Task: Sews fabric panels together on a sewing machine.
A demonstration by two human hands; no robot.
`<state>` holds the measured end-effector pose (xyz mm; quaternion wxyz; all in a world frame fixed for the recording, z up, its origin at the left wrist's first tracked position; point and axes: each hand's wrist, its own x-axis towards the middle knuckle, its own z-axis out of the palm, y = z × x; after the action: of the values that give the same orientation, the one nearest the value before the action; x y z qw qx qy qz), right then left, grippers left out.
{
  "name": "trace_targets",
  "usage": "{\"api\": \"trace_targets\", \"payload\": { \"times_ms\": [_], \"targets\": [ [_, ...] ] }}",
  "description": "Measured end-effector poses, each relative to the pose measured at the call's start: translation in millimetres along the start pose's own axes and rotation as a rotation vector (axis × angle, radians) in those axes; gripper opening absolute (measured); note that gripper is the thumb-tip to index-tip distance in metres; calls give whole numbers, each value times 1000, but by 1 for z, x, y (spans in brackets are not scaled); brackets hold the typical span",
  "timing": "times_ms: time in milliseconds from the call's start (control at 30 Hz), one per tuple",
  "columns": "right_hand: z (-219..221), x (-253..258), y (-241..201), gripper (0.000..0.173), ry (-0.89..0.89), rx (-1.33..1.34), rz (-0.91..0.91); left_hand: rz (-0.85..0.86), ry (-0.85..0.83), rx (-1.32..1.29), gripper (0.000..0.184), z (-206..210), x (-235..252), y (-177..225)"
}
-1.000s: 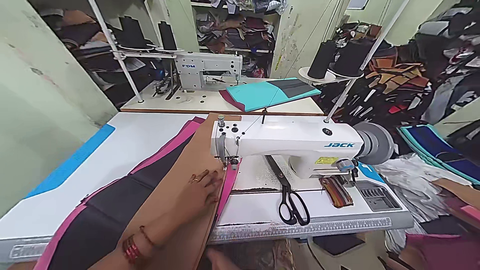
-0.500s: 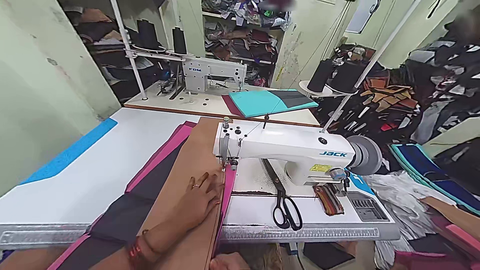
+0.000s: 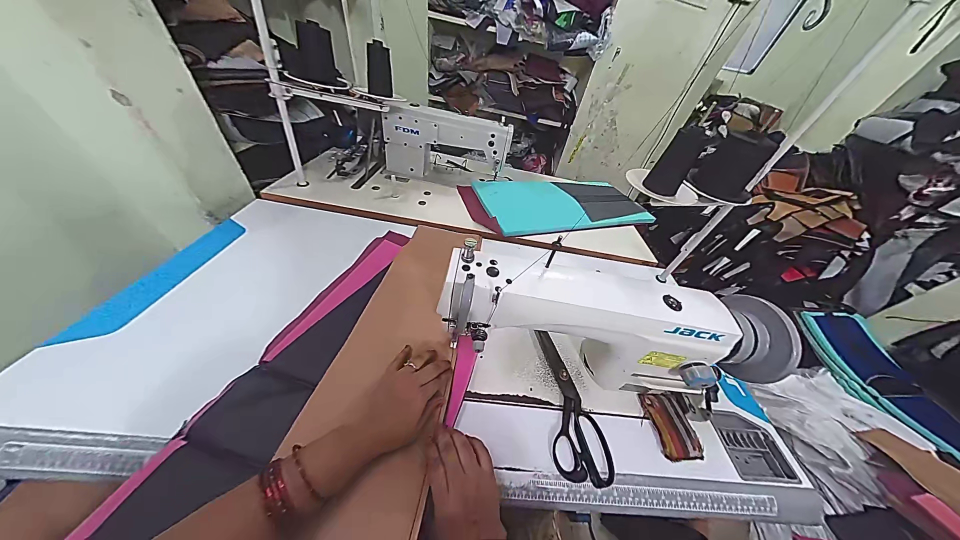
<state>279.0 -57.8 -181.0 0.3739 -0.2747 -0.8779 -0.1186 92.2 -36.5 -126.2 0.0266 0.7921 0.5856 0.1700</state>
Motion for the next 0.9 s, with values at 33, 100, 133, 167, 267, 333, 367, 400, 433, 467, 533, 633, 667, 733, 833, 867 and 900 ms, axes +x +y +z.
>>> {"api": "trace_targets", "payload": {
  "times_ms": [33,100,133,167,267,333,367,400,433,467,533,633,667,733,833,867,900],
  "targets": [
    [1,4,1,27,-2,9,9,-22,-67,-1,39,-4,5,-2],
    [5,10,4,28,-16,17,32,-37,-136,13,42,-6,13,-7],
    [7,13,5,29,-30,16,41,-31,-134,22,42,-6,18,-10],
    [9,16,7,29,-42,16,45,-25,-128,27,42,-6,21,-12],
    [15,23,12,27,-45,13,47,107,96,106,36,2,24,-19],
    [17,28,15,24,-40,11,37,235,260,139,28,7,23,-21],
    [18,30,17,23,-45,12,34,252,264,126,27,5,22,-20],
    [17,33,18,23,-55,16,36,222,217,94,26,1,21,-17],
    [17,36,20,22,-68,27,41,178,161,74,25,-2,22,-15],
    [17,39,21,21,-74,34,48,132,106,68,26,-6,24,-12],
    [19,44,26,21,-75,45,56,45,-5,37,28,-12,31,-11],
    [21,54,32,20,-113,63,78,-31,-127,21,30,-21,41,-13],
    [22,56,33,20,-124,66,83,-38,-140,16,30,-22,43,-14],
    [25,59,36,19,-142,74,88,-63,-176,-2,29,-24,46,-15],
    [27,65,40,21,-189,97,116,-126,-243,-30,28,-30,49,-12],
    [28,67,41,21,-203,101,126,-135,-230,-24,28,-28,48,-13],
    [28,69,42,22,-228,103,136,-142,-207,-19,28,-27,47,-13]
  ]
}}
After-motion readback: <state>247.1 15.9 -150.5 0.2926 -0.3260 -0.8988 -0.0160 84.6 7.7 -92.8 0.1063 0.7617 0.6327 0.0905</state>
